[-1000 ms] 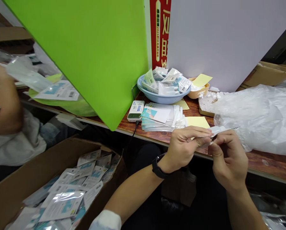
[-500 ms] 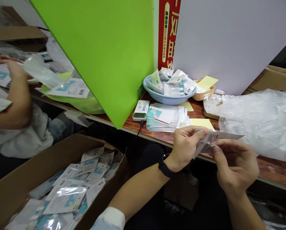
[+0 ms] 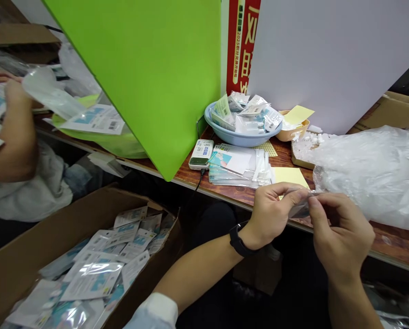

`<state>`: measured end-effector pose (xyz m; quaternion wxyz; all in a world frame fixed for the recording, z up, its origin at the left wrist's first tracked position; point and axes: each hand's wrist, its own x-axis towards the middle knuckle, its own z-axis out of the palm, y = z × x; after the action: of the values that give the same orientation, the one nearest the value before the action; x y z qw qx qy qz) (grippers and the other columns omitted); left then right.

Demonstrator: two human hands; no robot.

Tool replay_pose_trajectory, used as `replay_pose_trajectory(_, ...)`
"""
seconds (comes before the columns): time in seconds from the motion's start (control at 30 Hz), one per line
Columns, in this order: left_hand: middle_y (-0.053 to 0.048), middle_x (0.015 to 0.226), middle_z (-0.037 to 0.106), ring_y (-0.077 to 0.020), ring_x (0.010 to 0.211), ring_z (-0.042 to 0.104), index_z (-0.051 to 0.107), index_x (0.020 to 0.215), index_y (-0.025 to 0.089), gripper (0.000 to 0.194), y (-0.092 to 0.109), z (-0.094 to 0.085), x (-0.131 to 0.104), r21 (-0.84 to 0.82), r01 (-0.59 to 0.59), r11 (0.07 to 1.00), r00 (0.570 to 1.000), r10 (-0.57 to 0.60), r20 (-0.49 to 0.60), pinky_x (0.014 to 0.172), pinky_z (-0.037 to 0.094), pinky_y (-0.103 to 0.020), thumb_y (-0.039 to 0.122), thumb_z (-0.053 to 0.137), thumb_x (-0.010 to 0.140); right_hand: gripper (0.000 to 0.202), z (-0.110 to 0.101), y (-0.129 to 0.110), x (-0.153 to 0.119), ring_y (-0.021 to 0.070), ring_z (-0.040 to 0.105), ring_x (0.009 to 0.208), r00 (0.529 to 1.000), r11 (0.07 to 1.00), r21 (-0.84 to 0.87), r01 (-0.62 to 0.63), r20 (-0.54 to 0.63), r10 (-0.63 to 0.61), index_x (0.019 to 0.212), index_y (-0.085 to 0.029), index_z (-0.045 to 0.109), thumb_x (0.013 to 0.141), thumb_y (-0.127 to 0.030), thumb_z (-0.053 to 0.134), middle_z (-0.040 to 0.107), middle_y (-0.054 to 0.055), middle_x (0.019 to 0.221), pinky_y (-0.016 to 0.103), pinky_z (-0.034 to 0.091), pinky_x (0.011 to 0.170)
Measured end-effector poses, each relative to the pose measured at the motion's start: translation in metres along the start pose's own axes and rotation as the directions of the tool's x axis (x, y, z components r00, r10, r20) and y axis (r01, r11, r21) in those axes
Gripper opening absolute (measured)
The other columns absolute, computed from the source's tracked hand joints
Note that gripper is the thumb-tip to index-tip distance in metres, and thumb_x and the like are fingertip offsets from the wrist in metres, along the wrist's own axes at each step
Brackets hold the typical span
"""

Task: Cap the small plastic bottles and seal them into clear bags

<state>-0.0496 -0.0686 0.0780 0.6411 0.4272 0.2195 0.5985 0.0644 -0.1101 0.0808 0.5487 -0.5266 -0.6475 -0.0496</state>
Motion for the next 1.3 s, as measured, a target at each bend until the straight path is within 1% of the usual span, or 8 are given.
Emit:
replay_pose_trajectory(0.23, -0.004, 0.08, 0.071, -0.0148, 0.079, 0.064, 0.074, 0.075, 0.017, 0.018, -0.003, -0.003, 0.004, -0.027, -0.055, 0.998, 0.995, 0.056, 0.076, 0.083, 0.051, -0.029, 0.034, 0.078, 0.074, 0.013, 0.001, 0.002, 0.003, 0.0123, 0.054, 0.059, 0.999, 1.0, 0.015, -0.023, -0.037, 0.024, 0.076, -0.019, 0.061, 0.087, -0.024, 0.065, 0.061, 0.0, 0.071, 0.026, 0.043, 0.055)
replay_pose_trajectory(0.43, -0.004, 0.084, 0.07, -0.0149, 0.082, 0.063, 0.074, 0.077, 0.018, 0.021, -0.003, -0.003, 0.005, -0.046, -0.019, 0.999, 0.994, 0.024, 0.107, 0.082, 0.05, -0.028, 0.038, 0.078, 0.075, 0.017, 0.0, 0.005, 0.004, 0.0116, 0.052, 0.055, 0.995, 0.995, 0.019, -0.099, -0.015, 0.099, 0.075, -0.019, 0.062, 0.088, -0.029, 0.064, 0.06, 0.0, 0.068, 0.027, 0.042, 0.053)
replay_pose_trajectory(0.53, -0.004, 0.084, 0.07, -0.0153, 0.082, 0.063, 0.073, 0.075, 0.017, 0.023, -0.003, -0.002, 0.005, -0.037, -0.019, 0.999, 0.995, 0.022, 0.098, 0.081, 0.051, -0.028, 0.04, 0.079, 0.073, 0.017, 0.002, 0.006, 0.003, 0.0116, 0.052, 0.054, 0.993, 0.992, 0.023, -0.121, -0.016, 0.121, 0.076, -0.019, 0.064, 0.088, -0.03, 0.065, 0.061, 0.0, 0.068, 0.028, 0.043, 0.052)
replay_pose_trajectory(0.73, -0.003, 0.081, 0.07, -0.0141, 0.079, 0.063, 0.073, 0.073, 0.018, 0.02, -0.004, -0.002, 0.003, -0.045, -0.018, 0.999, 0.998, 0.021, 0.062, 0.08, 0.051, -0.028, 0.037, 0.078, 0.075, 0.013, 0.003, 0.004, 0.005, 0.011, 0.054, 0.055, 0.986, 0.983, 0.082, -0.166, 0.015, 0.165, 0.076, -0.019, 0.066, 0.086, -0.027, 0.067, 0.063, -0.001, 0.07, 0.026, 0.044, 0.052)
replay_pose_trajectory(0.87, -0.004, 0.082, 0.07, -0.0137, 0.077, 0.063, 0.074, 0.073, 0.017, 0.019, -0.004, -0.002, 0.002, -0.069, -0.012, 0.998, 1.0, 0.013, 0.016, 0.076, 0.052, -0.027, 0.035, 0.079, 0.073, 0.013, 0.004, 0.003, 0.006, 0.0114, 0.056, 0.056, 0.987, 0.983, 0.089, -0.163, 0.017, 0.162, 0.076, -0.019, 0.066, 0.086, -0.027, 0.067, 0.065, 0.0, 0.072, 0.026, 0.045, 0.053)
replay_pose_trajectory(0.97, -0.004, 0.08, 0.07, -0.0139, 0.076, 0.063, 0.075, 0.074, 0.016, 0.022, -0.002, -0.002, 0.003, -0.072, 0.001, 0.997, 1.0, 0.0, 0.01, 0.075, 0.053, -0.027, 0.037, 0.08, 0.072, 0.014, 0.006, 0.005, 0.007, 0.012, 0.057, 0.056, 0.985, 0.98, 0.094, -0.174, 0.015, 0.173, 0.076, -0.018, 0.067, 0.086, -0.028, 0.068, 0.067, 0.001, 0.074, 0.027, 0.046, 0.053)
replay_pose_trajectory(1.07, -0.004, 0.078, 0.07, -0.0143, 0.076, 0.063, 0.075, 0.075, 0.016, 0.026, 0.002, -0.002, 0.004, -0.043, 0.036, 0.998, 0.999, -0.035, 0.028, 0.076, 0.053, -0.027, 0.041, 0.079, 0.073, 0.016, 0.006, 0.008, 0.007, 0.0115, 0.054, 0.053, 0.98, 0.976, 0.085, -0.2, 0.005, 0.2, 0.076, -0.019, 0.067, 0.086, -0.031, 0.068, 0.065, 0.0, 0.07, 0.026, 0.044, 0.051)
replay_pose_trajectory(1.3, -0.004, 0.075, 0.07, -0.014, 0.075, 0.063, 0.074, 0.076, 0.014, 0.025, 0.0, -0.003, 0.004, -0.015, 0.08, 0.997, 0.997, -0.08, -0.013, 0.076, 0.052, -0.027, 0.039, 0.077, 0.073, 0.022, 0.008, 0.014, 0.005, 0.0132, 0.056, 0.054, 0.975, 0.974, 0.036, -0.222, 0.035, 0.221, 0.076, -0.019, 0.066, 0.087, -0.038, 0.065, 0.062, 0.0, 0.065, 0.029, 0.046, 0.055)
